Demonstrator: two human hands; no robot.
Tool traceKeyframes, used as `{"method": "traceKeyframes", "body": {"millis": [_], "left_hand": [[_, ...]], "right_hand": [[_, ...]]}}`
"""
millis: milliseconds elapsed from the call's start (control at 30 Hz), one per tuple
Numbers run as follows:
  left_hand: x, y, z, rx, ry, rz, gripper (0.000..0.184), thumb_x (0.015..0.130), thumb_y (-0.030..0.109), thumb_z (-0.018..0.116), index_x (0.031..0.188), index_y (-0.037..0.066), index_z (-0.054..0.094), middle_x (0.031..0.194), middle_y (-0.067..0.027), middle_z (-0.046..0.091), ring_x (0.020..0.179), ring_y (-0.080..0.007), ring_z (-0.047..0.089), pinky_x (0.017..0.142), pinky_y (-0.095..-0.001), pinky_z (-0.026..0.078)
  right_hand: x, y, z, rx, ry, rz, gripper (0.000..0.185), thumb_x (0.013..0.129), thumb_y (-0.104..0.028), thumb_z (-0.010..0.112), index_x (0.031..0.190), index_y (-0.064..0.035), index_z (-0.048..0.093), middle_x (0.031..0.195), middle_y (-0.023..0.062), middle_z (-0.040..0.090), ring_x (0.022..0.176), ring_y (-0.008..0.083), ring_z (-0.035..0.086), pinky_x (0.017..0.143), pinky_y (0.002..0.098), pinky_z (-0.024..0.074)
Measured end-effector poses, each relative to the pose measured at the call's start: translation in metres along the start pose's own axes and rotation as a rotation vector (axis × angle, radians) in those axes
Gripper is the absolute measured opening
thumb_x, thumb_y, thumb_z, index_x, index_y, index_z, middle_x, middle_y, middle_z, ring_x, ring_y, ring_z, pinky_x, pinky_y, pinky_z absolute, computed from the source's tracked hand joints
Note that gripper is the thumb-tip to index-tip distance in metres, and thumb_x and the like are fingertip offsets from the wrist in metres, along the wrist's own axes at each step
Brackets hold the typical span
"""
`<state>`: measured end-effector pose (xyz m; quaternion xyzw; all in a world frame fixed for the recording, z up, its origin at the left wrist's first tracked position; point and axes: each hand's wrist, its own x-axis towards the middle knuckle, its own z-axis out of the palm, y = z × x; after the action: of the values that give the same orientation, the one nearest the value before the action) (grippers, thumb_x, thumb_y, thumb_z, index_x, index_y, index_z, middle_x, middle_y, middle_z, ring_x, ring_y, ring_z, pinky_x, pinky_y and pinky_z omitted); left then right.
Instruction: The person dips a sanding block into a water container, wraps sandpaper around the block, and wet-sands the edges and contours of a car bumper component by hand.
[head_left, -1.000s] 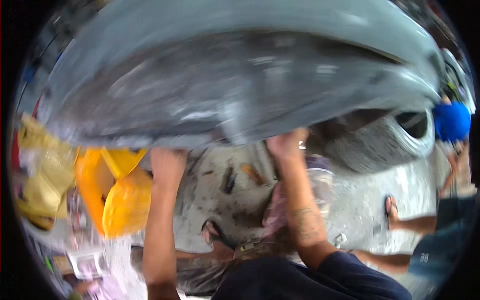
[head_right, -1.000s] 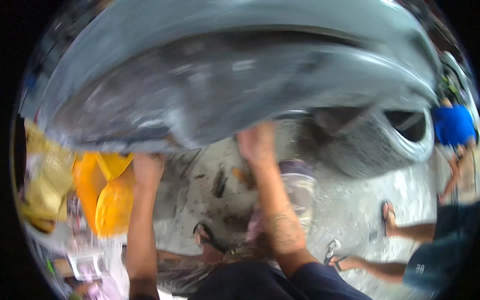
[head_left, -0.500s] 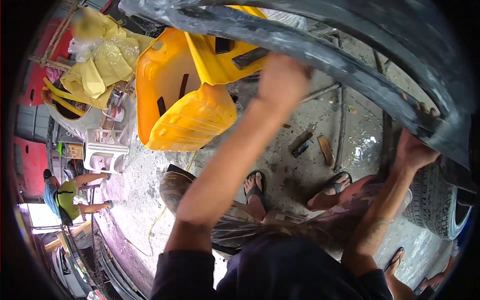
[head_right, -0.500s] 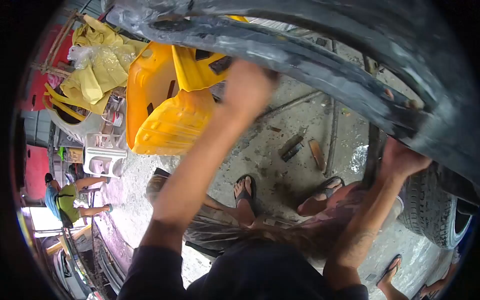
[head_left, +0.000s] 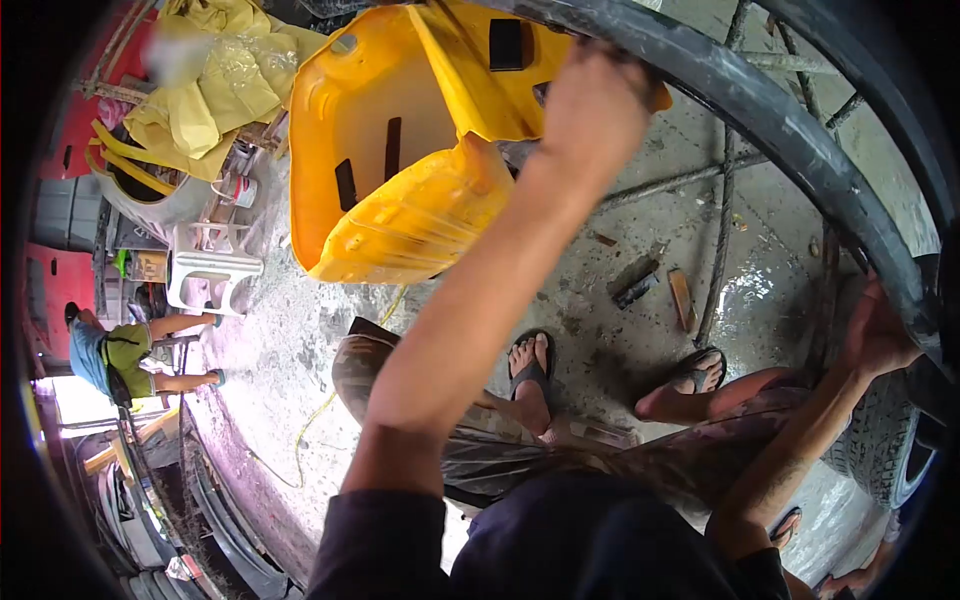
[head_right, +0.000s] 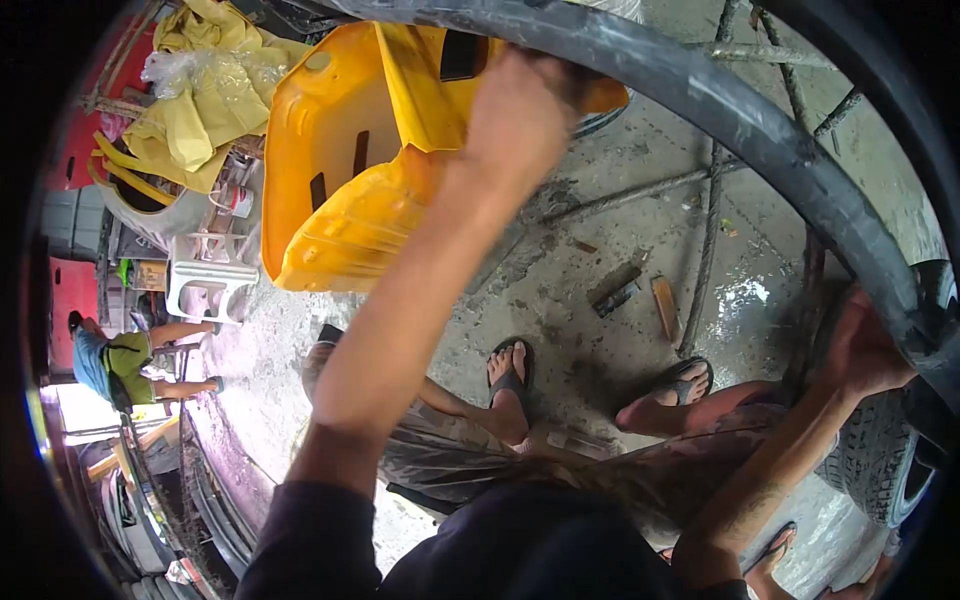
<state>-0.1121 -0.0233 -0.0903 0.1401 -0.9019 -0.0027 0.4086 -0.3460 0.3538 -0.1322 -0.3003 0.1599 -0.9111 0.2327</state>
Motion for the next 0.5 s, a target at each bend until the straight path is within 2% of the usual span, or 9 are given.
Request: {"method": "traceKeyframes", "body": {"millis": [67,200,233,267,333,367,400,433,500], "left_hand": [[-0.006,0.027,-0.007,0.047,-0.047,0.145,0.019,0.088,0.013,0.060,0.094,0.002,0.074,0.101,-0.0171,0.072,0.107,-0.0327,0.065,0.099,-0.0433,0.051],[0.001,-0.019,-0.017,-0.011,-0.128,-0.077,0.022,0.094,0.014,0.057,0.089,0.000,0.074,0.101,-0.0201,0.071,0.103,-0.0334,0.066,0.095,-0.0438,0.052],[-0.001,-0.012,-0.003,-0.001,0.093,-0.002,0.027,0.096,0.018,0.058,0.086,-0.002,0.072,0.098,-0.0222,0.070,0.096,-0.0363,0.067,0.091,-0.0447,0.053],[0.000,-0.003,-0.004,-0.004,0.112,-0.008,0.027,0.096,0.018,0.058,0.086,-0.002,0.072,0.098,-0.0222,0.070,0.096,-0.0363,0.067,0.091,-0.0447,0.053],[-0.009,0.022,-0.018,-0.189,0.069,-0.057,0.029,0.096,0.019,0.059,0.085,-0.005,0.071,0.097,-0.0220,0.069,0.090,-0.0392,0.066,0.088,-0.0453,0.054],[-0.017,0.027,-0.037,-0.231,0.037,-0.101,0.029,0.099,0.018,0.057,0.087,-0.004,0.071,0.096,-0.0228,0.069,0.084,-0.0404,0.066,0.082,-0.0466,0.055],[-0.026,0.029,-0.064,-0.235,-0.026,-0.193,0.031,0.102,0.020,0.054,0.092,-0.004,0.069,0.089,-0.0228,0.067,0.078,-0.0389,0.065,0.075,-0.0454,0.054],[-0.033,0.024,-0.094,-0.240,-0.091,-0.278,0.033,0.106,0.023,0.051,0.096,-0.004,0.068,0.083,-0.0228,0.065,0.071,-0.0374,0.064,0.069,-0.0442,0.052],[-0.048,-0.006,-0.144,-0.280,0.010,-0.349,0.038,0.107,0.028,0.051,0.095,-0.005,0.065,0.071,-0.0180,0.056,0.064,-0.0261,0.057,0.067,-0.0380,0.050]], "right_hand": [[-0.002,0.004,0.000,-0.006,0.023,-0.065,0.059,0.092,-0.043,0.066,0.134,-0.0022,0.060,0.135,0.0211,0.062,0.126,0.0420,0.058,0.111,0.0610,0.0418],[0.001,-0.008,-0.023,-0.106,-0.057,0.046,0.059,0.094,-0.045,0.063,0.138,-0.0042,0.058,0.137,0.0209,0.060,0.129,0.0410,0.056,0.111,0.0620,0.0413],[0.002,0.007,0.002,0.022,-0.086,-0.001,0.062,0.095,-0.046,0.061,0.141,-0.0048,0.055,0.142,0.0200,0.057,0.133,0.0409,0.053,0.112,0.0629,0.0400],[0.003,0.018,0.019,0.013,-0.103,0.001,0.062,0.095,-0.046,0.061,0.141,-0.0048,0.055,0.142,0.0200,0.057,0.133,0.0409,0.053,0.112,0.0629,0.0400],[0.008,0.035,0.042,-0.337,0.243,-0.282,0.060,0.094,-0.041,0.064,0.138,-0.0008,0.056,0.135,0.0205,0.063,0.125,0.0373,0.060,0.108,0.0537,0.0480],[0.013,0.037,0.051,-0.341,0.283,-0.263,0.065,0.094,-0.047,0.064,0.141,-0.0038,0.055,0.139,0.0202,0.060,0.128,0.0378,0.058,0.109,0.0591,0.0456],[0.018,0.038,0.059,-0.348,0.260,-0.255,0.065,0.094,-0.047,0.064,0.141,-0.0038,0.055,0.139,0.0202,0.060,0.128,0.0378,0.058,0.109,0.0591,0.0456],[0.023,0.041,0.067,-0.373,0.311,-0.269,0.069,0.093,-0.053,0.063,0.144,-0.0062,0.052,0.143,0.0193,0.056,0.133,0.0380,0.053,0.110,0.0641,0.0401],[0.026,0.045,0.079,-0.423,0.435,-0.312,0.078,0.092,-0.063,0.060,0.149,-0.0110,0.048,0.150,0.0174,0.050,0.142,0.0384,0.043,0.112,0.0743,0.0292]]}}
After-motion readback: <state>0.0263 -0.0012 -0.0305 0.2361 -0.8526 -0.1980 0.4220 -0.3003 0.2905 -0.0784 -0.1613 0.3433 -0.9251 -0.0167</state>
